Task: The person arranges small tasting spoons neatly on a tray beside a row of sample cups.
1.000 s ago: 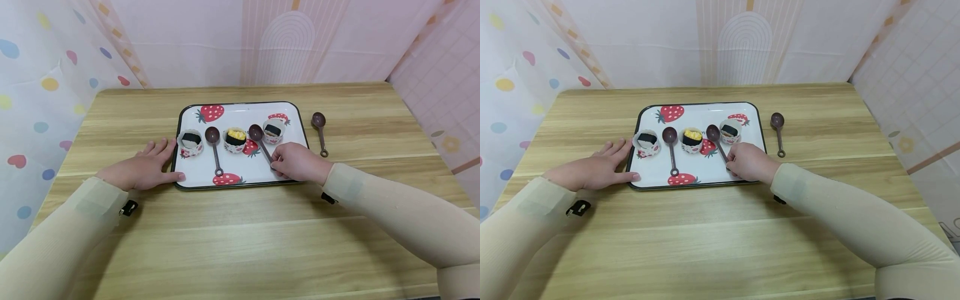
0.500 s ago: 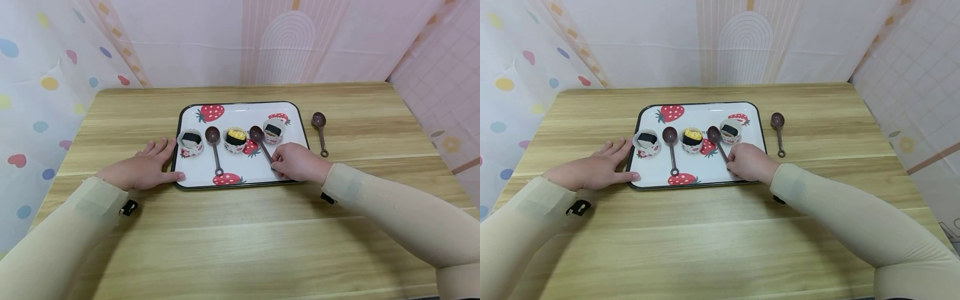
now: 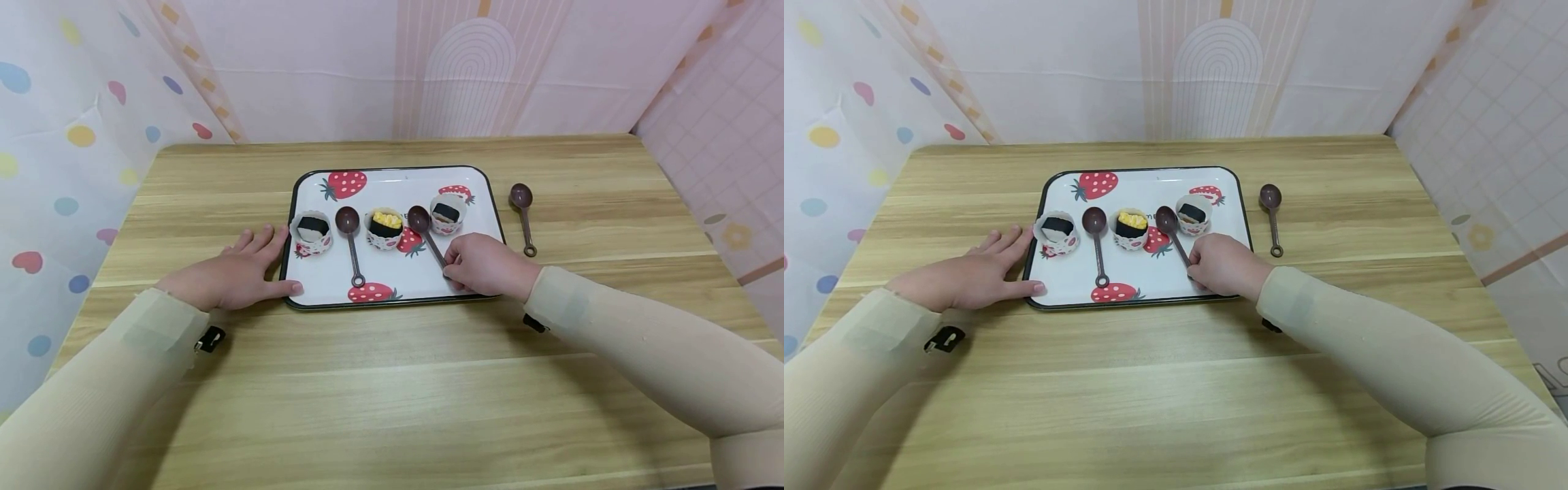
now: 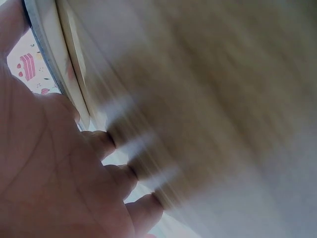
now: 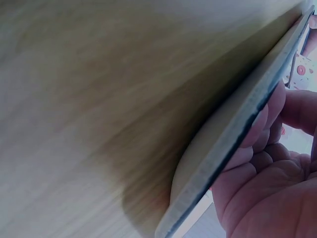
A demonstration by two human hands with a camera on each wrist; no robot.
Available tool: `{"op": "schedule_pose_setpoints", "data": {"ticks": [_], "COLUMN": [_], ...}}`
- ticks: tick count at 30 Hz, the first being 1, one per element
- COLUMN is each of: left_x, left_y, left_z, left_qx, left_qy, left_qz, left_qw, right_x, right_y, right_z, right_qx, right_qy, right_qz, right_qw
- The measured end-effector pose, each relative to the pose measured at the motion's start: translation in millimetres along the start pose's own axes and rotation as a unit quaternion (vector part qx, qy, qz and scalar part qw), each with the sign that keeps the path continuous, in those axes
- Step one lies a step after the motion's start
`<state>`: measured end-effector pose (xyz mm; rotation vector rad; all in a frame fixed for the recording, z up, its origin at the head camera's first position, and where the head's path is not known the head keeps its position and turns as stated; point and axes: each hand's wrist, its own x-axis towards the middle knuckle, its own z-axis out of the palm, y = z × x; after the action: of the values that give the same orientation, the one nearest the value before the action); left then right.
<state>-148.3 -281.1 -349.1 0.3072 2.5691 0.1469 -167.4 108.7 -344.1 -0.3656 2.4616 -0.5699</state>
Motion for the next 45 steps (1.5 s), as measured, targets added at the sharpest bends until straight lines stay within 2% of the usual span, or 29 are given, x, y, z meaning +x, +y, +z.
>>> {"op": "schedule_pose_setpoints", "data": {"ticks": [35, 45], "left_x": [0.0, -0.8], "left_y": [1.6, 1.1], "left_z": [-1.4, -0.7], "left_qx": [-0.006, -0.003], "left_qy": [-0.003, 0.001], "left_qz": [-0.002, 0.001], "left_qw": [1.0000, 1.0000], "right_x": [-1.1, -2.4], "right_y": [1.8, 2.9], "right_z": [0.0, -0.9], "right_qx": [-0.003, -0.014], "right_qy": [0.013, 0.034], "right_qz": [0.001, -0.009], "right_qw": [0.9999, 0.9993]}}
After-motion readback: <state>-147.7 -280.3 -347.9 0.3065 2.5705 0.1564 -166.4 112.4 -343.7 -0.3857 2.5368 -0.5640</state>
